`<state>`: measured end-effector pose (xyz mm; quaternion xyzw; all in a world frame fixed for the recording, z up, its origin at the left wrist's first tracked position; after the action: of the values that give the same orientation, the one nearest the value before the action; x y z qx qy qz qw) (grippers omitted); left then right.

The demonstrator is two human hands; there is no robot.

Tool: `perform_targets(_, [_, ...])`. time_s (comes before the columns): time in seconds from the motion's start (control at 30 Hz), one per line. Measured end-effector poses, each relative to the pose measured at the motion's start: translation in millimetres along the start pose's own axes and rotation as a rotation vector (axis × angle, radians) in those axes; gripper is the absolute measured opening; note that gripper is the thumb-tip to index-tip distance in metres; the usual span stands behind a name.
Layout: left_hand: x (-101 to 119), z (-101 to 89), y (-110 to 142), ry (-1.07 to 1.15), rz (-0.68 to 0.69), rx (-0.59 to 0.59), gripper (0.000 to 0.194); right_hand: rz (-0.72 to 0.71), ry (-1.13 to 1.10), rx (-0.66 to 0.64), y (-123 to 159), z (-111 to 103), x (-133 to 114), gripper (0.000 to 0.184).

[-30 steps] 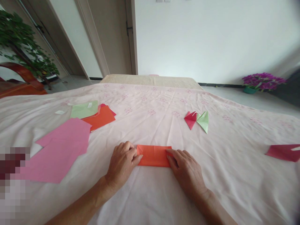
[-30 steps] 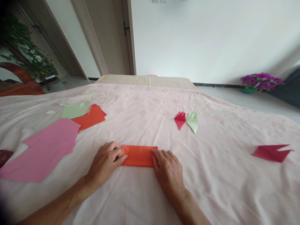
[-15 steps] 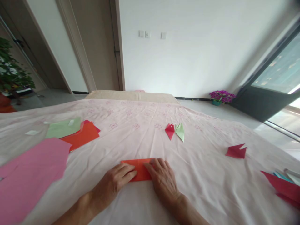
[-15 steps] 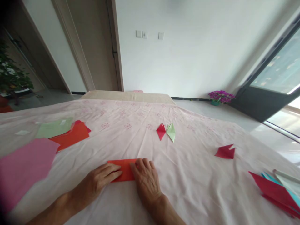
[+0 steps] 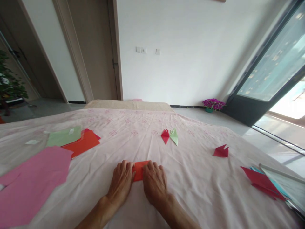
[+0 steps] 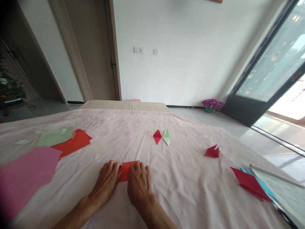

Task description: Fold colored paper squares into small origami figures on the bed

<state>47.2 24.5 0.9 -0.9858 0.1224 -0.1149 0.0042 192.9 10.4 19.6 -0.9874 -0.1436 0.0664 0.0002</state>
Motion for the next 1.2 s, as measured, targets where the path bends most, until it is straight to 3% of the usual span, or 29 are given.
perform_targets(0.13, [-3, 5.2, 5, -0.044, -0.02, 0.062, 0.032, 0.103, 0.034, 0.063, -7, 26, -9, 0.045])
perform_targets(0.33, [-16, 20.1, 5, -0.177, -0.032, 0.122, 0.047, 0.162, -0.061, -0.021, -15, 51, -3, 0.06])
perform_targets(0.63, [-32, 22.7, 7, -0.23, -0.024, 0.047, 0.058, 0.143, -0.041, -0.076, -16, 41, 13, 0.069])
perform_targets(0.83, [-41, 23.1, 12, -0.222, -0.051, 0.012, 0.055, 0.162, 0.022, -0.135, -16, 34, 45, 0.067])
perform_targets(1.0, [-44, 17.0, 18, -0.217, -0.087, -0.024, 0.054, 0.169, 0.018, -0.194, -13, 13, 65, 0.063])
perform_targets(1.1, [-42, 12.8, 20, -0.206, -0.105, -0.05, 0.054, 0.181, 0.008, -0.177, -10, -2, 57, 0.06])
perform_targets(1.2, [-41, 11.1, 21, -0.189, -0.116, -0.075, 0.055, 0.179, 0.012, -0.075, -8, -7, 26, 0.058])
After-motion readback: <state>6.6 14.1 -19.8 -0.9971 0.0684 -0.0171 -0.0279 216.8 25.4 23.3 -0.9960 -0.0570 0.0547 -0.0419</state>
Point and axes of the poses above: each hand's wrist, its own y-axis away from the middle knuckle, its own z-axis out of the palm, x = y × z, the point moved 2 cm from there along -y, towards the middle knuckle, and after that the axes turned 10 degrees about -x, right-handed, at the moved point
